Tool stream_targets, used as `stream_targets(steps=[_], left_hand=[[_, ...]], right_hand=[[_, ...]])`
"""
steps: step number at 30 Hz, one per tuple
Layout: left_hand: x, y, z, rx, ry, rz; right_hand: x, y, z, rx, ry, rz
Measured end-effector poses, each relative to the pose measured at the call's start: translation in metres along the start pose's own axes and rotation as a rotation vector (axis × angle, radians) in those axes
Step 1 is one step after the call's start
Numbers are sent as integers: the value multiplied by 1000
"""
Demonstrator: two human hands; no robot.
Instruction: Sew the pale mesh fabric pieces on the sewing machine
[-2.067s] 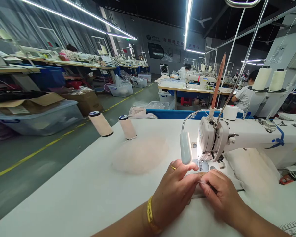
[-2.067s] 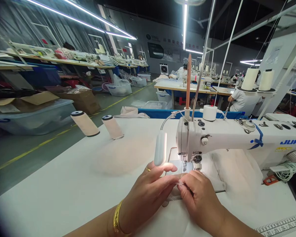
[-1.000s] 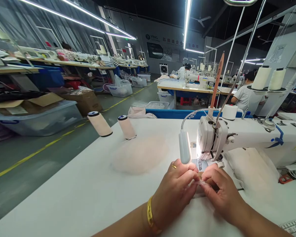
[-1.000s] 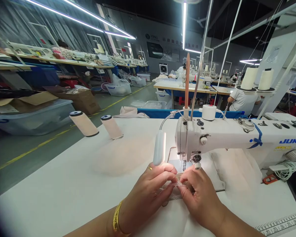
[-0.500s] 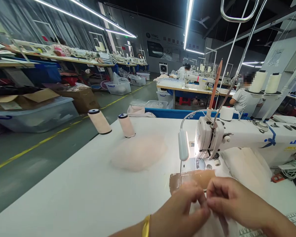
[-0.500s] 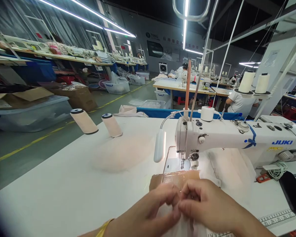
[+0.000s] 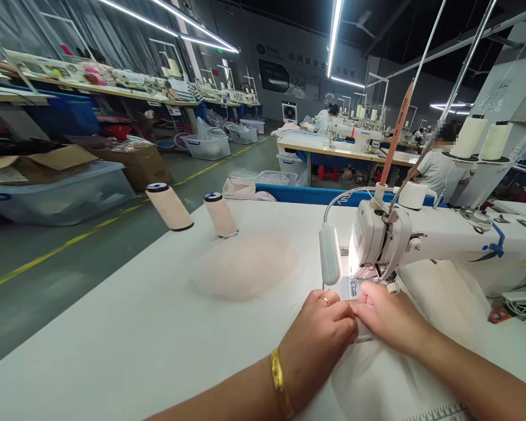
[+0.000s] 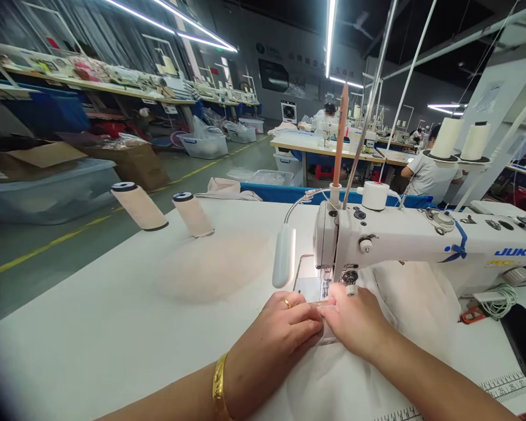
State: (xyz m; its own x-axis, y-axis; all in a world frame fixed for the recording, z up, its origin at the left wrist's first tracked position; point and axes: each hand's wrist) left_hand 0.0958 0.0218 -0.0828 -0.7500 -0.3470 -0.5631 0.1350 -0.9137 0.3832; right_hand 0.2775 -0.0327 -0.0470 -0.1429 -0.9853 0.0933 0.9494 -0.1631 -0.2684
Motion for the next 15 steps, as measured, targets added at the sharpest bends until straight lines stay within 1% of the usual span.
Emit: stream_targets(steps=[2,4,5,6,7,8,9,12,15], left_hand=[[0,-2,1,21,-1,21],[0,-3,1,26,-14,45],[0,-4,2,18,-19,54],[-1,-4,2,3,-24,63],[-1,-3,2,-16,-26,69],[-1,-3,2,-34,-28,74],[-2,-3,2,-50,-28,79],[-3,-1,3,-85,-44,90],[-3,2,6,-104,-80,107]], right_hand=[[6,8,-9,154,150,85],[14,17,-18,295,365,250],[17,20,-22,318,457,356],[20,22,-25,310,524,460],[22,23,-27,279,559,549],[23,23,-28,237,561,611],[23,23,-29,197,537,637],[19,22,-27,143,420,592],[14,25,-26,147,375,555]])
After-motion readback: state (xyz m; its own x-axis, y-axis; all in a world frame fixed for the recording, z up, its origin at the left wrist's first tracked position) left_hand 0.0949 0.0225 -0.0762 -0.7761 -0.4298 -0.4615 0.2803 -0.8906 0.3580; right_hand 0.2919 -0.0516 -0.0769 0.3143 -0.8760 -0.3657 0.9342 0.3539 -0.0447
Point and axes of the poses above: each hand's wrist, its own x-axis away from the middle knuckle, its own z-axis out of the back of the hand, y = z × x, and after that the axes turned 10 degrees about x, right-handed
